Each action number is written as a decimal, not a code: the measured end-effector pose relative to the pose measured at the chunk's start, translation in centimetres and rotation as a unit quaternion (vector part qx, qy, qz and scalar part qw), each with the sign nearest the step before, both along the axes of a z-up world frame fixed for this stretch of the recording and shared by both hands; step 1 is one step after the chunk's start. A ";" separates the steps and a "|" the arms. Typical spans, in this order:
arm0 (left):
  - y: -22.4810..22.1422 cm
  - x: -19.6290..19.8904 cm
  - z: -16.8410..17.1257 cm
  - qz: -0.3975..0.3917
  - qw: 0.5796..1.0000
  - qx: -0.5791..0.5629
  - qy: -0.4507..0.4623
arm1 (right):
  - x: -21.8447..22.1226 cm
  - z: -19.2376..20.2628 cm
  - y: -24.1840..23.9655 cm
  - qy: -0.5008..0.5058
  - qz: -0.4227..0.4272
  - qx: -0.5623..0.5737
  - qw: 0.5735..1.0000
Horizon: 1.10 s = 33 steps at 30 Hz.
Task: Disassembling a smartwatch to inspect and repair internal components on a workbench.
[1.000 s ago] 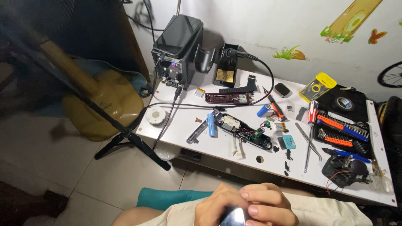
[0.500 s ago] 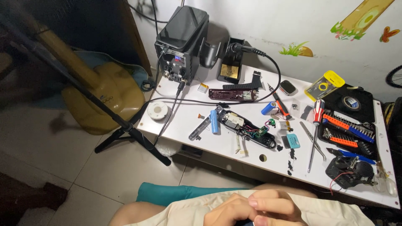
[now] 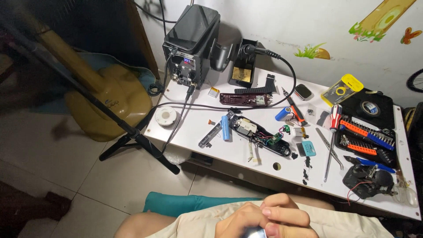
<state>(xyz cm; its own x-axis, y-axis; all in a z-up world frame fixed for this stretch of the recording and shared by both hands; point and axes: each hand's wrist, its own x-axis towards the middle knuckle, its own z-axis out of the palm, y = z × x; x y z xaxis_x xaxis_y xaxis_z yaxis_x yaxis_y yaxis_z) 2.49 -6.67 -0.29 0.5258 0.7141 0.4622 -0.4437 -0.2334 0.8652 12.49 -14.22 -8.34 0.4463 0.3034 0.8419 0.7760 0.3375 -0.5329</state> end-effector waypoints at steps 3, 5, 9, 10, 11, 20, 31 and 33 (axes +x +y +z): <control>0.5 -0.5 0.1 -0.023 1.000 -0.010 0.004 | 0.3 0.4 -0.3 -0.013 0.009 -0.016 1.000; 1.2 -1.2 -0.2 -0.039 0.999 -0.025 0.018 | 0.7 2.0 0.2 -0.028 0.021 -0.042 0.998; 2.8 -2.2 -1.8 -0.160 0.986 -0.008 0.044 | 0.2 3.7 0.7 -0.030 0.047 -0.012 0.998; 3.0 -2.3 -2.1 -0.188 0.982 0.003 0.025 | -0.2 3.7 0.3 0.000 0.044 -0.039 0.998; 2.0 -1.8 -1.5 -0.188 0.982 0.002 0.025 | -0.2 3.5 0.0 0.001 0.044 -0.040 0.998; -0.7 -0.8 0.2 -0.026 0.994 -0.069 0.080 | -0.1 4.9 -1.5 0.051 0.078 -0.083 0.992; -1.5 -0.4 -1.6 -0.019 0.995 -0.083 0.044 | -2.2 6.0 0.6 0.115 0.000 -0.055 0.992; -1.9 -0.1 -1.6 0.001 0.995 -0.088 0.050 | -2.2 5.7 0.6 0.112 -0.002 -0.050 0.992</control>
<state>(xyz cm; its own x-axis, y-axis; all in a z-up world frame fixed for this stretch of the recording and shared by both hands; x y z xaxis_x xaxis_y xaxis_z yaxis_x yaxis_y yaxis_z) 2.42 -8.53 -1.90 0.5620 0.7797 0.2760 -0.3533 -0.0754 0.9325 10.29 -13.61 -2.60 0.6205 0.3794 0.6863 0.6346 0.2713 -0.7237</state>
